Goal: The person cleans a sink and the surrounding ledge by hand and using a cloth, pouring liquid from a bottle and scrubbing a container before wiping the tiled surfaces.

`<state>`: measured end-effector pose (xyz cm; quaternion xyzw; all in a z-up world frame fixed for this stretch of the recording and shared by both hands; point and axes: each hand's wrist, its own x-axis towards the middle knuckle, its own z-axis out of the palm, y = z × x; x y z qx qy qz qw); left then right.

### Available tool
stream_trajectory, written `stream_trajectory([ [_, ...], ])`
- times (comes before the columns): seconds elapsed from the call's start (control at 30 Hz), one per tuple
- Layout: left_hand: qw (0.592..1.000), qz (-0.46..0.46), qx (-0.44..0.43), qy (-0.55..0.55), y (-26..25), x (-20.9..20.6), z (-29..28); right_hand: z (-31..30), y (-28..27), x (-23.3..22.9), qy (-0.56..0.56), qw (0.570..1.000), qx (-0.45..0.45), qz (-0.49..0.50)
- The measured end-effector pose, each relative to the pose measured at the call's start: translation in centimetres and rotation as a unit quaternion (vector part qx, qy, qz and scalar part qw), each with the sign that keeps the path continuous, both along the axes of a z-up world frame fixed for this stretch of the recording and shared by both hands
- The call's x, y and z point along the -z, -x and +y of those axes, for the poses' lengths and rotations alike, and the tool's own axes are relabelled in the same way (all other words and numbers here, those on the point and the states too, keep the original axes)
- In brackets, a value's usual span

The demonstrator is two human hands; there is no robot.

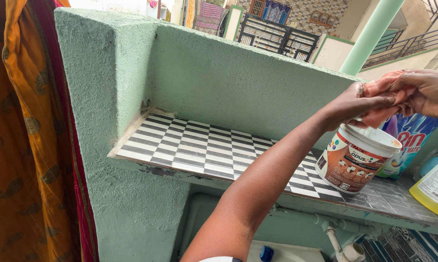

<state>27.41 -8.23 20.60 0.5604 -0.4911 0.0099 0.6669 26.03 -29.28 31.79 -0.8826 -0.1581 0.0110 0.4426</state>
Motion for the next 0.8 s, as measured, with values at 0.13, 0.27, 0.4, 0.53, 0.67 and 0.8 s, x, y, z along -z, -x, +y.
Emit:
stream_trajectory([
  [0.13, 0.997, 0.078, -0.024, -0.007, -0.5, -0.4, -1.4, 0.7, 1.0, -0.2, -0.001, 0.998, 0.066, -0.019],
  [0.27, 0.989, 0.135, 0.043, 0.045, -0.9, -0.3, -3.3, -0.4, 0.0, 1.0, -0.039, 0.999, 0.026, -0.028],
  [0.4, 0.976, 0.191, -0.076, 0.073, 0.5, -0.3, -3.6, 1.1, 2.2, 2.0, -0.024, 0.997, 0.074, -0.010],
  [0.53, 0.960, 0.230, -0.152, 0.045, 1.3, 0.0, -4.1, 3.3, 3.3, 3.4, -0.049, 0.986, 0.161, 0.001],
  [0.67, 0.960, 0.131, -0.246, -0.012, 0.3, 0.2, -5.1, 3.7, 2.9, 4.5, -0.029, 0.996, 0.089, -0.010],
  [0.8, 0.959, 0.122, -0.255, -0.021, 0.8, 0.5, -5.0, 4.5, 2.4, 5.1, 0.029, 0.991, 0.126, -0.021],
])
